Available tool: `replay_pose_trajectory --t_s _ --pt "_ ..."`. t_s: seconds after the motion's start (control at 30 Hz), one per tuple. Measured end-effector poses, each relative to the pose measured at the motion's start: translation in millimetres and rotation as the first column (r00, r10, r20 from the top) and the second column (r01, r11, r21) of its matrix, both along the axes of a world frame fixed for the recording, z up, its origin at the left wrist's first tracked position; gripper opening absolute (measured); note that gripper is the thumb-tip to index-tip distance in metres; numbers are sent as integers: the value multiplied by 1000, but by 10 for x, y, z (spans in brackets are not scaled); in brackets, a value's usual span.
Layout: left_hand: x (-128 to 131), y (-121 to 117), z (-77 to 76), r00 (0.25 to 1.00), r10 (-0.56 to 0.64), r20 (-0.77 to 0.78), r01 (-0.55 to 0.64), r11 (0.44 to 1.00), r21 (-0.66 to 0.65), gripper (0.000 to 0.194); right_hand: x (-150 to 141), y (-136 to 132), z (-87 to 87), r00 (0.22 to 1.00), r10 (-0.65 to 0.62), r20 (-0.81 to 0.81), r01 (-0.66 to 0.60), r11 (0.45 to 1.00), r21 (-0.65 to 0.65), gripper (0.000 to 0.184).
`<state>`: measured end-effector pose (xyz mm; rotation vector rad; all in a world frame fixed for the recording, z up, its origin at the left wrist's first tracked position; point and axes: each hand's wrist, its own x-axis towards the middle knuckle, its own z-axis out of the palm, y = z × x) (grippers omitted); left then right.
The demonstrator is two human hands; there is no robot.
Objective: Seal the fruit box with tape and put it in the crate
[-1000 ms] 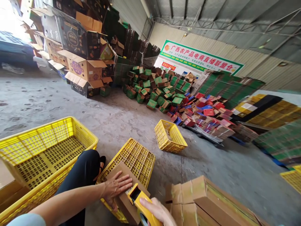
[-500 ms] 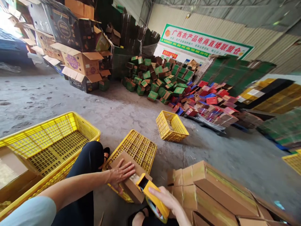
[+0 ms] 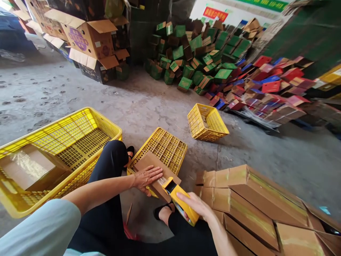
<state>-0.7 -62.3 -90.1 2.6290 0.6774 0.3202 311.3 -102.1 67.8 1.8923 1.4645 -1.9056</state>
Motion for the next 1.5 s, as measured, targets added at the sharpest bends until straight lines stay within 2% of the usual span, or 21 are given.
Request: replay_pose_trajectory --t_s 0.13,0.27,0.43,0.63,0.83,0.97,1.13,1.3,1.5 --pt "7 17 14 1000 5 -25 -5 1000 -18 113 14 11 112 999 13 47 -12 1000 -28 62" --pt "18 -1 29 999 11 -40 -11 1000 -13 114 43 -17 188 998 -2 68 2 1000 -3 60" --pt "139 -131 32 998 61 -32 -60 998 16 120 64 -78 116 997 -17 77 16 1000 7 59" --pt "291 -175 11 999 -27 37 27 1000 -2 118 70 -93 107 997 -17 70 17 1000 0 59" --pt "199 -58 62 998 42 47 -42 999 9 111 115 -16 114 997 -5 82 6 1000 -19 58" --pt "178 -32 100 999 43 16 -43 999 -7 106 133 -12 86 997 39 61 -37 999 -36 61" --pt "194 -38 113 998 58 -6 -58 998 -26 113 161 -30 144 998 32 46 -31 999 -39 64" --pt "209 -54 121 997 76 2 -76 997 -20 114 328 -48 220 997 50 54 -46 997 -61 58" --pt "193 -71 134 997 80 6 -80 997 -8 114 379 -144 167 997 17 76 -13 999 -40 56"
